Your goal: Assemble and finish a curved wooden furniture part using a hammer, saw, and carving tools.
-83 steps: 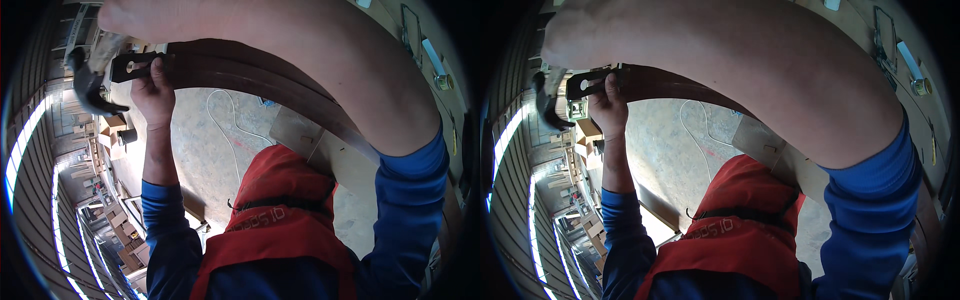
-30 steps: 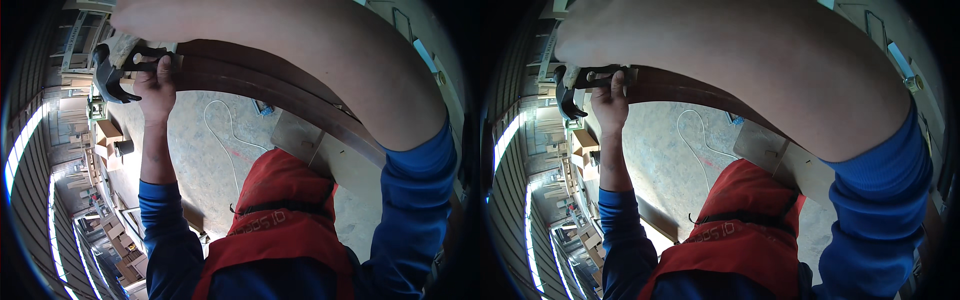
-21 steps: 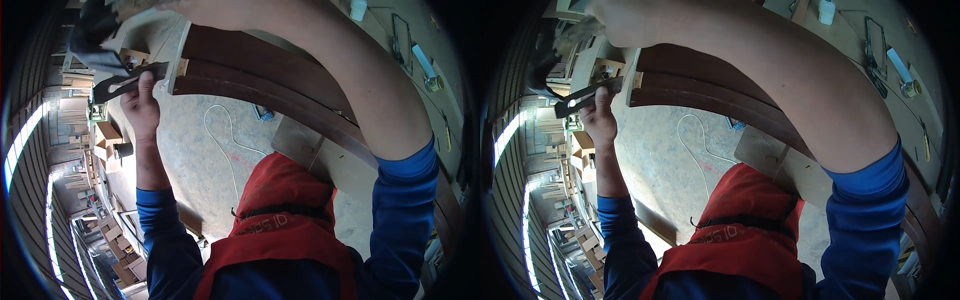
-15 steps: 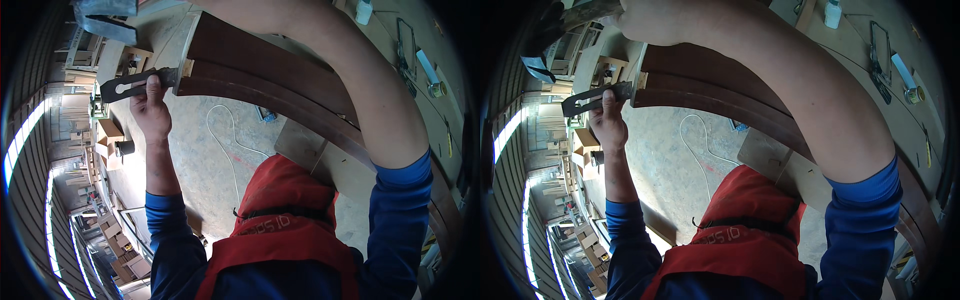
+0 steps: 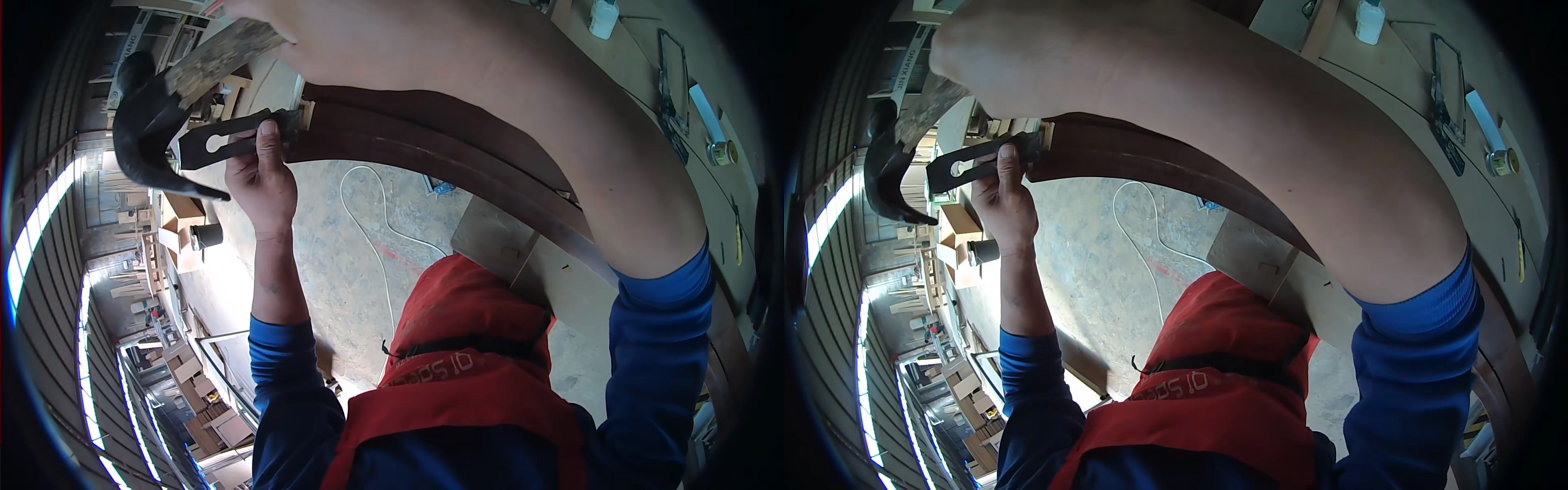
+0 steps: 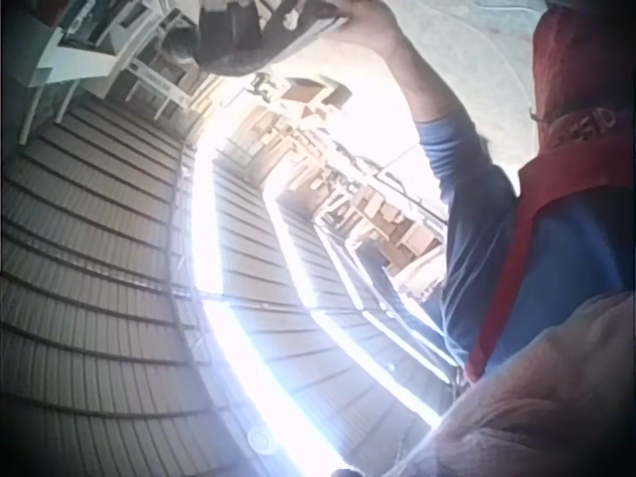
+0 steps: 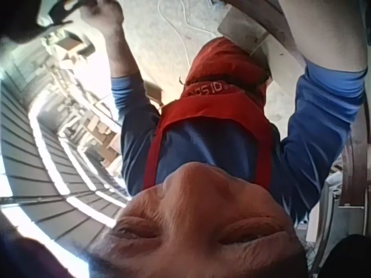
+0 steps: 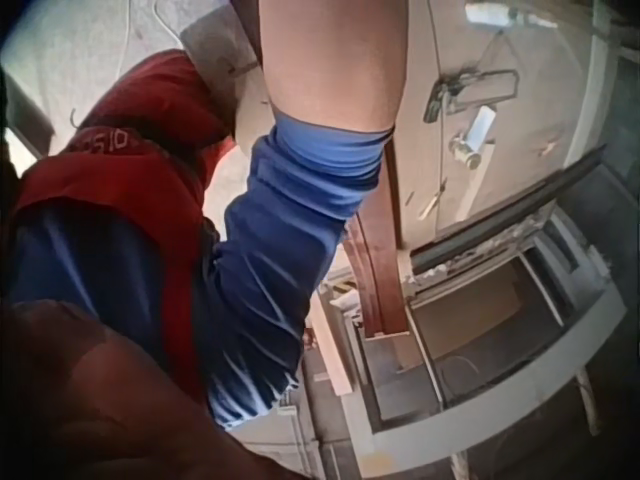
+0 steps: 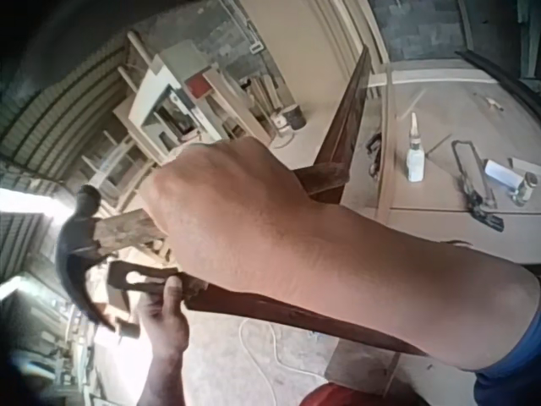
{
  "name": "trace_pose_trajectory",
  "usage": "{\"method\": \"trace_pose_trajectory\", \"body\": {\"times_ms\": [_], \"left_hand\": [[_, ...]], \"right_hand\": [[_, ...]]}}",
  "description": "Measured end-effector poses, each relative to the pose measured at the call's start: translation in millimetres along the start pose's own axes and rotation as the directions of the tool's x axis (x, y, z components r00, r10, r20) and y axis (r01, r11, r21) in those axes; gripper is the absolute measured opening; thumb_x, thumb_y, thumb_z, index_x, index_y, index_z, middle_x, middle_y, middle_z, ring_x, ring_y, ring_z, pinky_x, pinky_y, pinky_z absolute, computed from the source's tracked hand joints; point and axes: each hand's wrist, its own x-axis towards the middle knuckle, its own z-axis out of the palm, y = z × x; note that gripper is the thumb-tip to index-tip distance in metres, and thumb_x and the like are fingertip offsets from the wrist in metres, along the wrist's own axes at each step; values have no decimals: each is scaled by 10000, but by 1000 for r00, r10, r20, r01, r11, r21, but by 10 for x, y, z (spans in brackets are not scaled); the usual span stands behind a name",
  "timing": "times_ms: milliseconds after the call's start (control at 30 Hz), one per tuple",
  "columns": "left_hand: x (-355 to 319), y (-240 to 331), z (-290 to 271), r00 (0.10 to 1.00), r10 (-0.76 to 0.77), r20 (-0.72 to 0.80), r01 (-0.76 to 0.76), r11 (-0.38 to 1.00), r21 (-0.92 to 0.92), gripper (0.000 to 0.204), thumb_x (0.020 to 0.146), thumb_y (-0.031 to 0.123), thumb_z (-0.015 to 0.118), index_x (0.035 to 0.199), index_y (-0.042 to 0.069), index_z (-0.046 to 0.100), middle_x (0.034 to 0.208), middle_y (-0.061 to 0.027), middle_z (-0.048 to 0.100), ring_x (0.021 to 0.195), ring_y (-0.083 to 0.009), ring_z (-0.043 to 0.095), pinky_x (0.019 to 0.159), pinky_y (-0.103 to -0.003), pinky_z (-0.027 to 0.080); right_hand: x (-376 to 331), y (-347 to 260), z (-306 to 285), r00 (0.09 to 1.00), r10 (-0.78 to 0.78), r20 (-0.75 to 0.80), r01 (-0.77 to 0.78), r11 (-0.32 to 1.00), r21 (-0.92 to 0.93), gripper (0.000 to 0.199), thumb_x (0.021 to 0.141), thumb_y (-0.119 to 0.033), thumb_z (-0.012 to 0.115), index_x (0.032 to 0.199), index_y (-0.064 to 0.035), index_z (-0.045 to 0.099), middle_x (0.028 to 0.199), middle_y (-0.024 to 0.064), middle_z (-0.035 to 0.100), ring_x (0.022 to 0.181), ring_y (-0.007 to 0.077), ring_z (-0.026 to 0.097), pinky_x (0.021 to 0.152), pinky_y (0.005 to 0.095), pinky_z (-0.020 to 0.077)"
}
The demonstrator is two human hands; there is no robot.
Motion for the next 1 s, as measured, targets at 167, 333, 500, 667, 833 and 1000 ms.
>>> {"method": "trace_pose_trajectory", "body": {"times_ms": [167,333,500,667,833,1000], "left_hand": [[-9,-17,30,1000,22,-6,-21,994,111,166,1067,164,642,1075,2,679,971,-30,712,863,-71,621,789,-222,511],[-3,-41,96,994,112,15,-113,987,111,170,1070,143,630,1118,-13,679,1013,-44,731,901,-78,643,832,-231,525],[-5,-60,70,989,125,78,-138,973,184,180,1073,119,617,1170,-21,674,1050,-57,744,924,-81,657,857,-235,531],[6,-24,117,985,154,74,-166,967,196,178,1073,119,617,1176,-16,669,1047,-55,744,918,-81,660,850,-233,531],[25,-25,99,988,127,83,-141,971,191,174,1075,127,615,1174,-7,666,1028,-44,740,911,-81,663,834,-231,534],[43,-56,81,991,104,89,-117,980,161,174,1079,133,608,1182,7,671,1005,-26,728,902,-80,663,819,-231,539]], "right_hand": [[202,12,-269,976,22,215,-36,997,65,172,861,-119,743,995,-11,749,743,124,716,644,229,719,641,401,634],[298,-84,-208,964,-8,265,-1,999,32,194,863,-152,747,996,-11,747,763,123,714,656,224,714,630,391,630],[281,-110,-253,951,-34,307,39,999,-9,218,865,-185,750,997,-12,746,782,121,712,667,219,710,620,381,627],[210,36,-327,936,-51,349,75,996,-56,245,866,-218,753,998,-13,744,801,120,711,678,214,705,609,372,623],[353,-121,-312,920,-66,387,116,988,-106,273,868,-252,756,999,-13,742,821,119,709,689,209,701,598,362,619],[282,-77,-445,901,-81,426,161,975,-156,302,869,-285,759,1000,-14,740,840,117,707,701,204,696,588,352,616]]}}
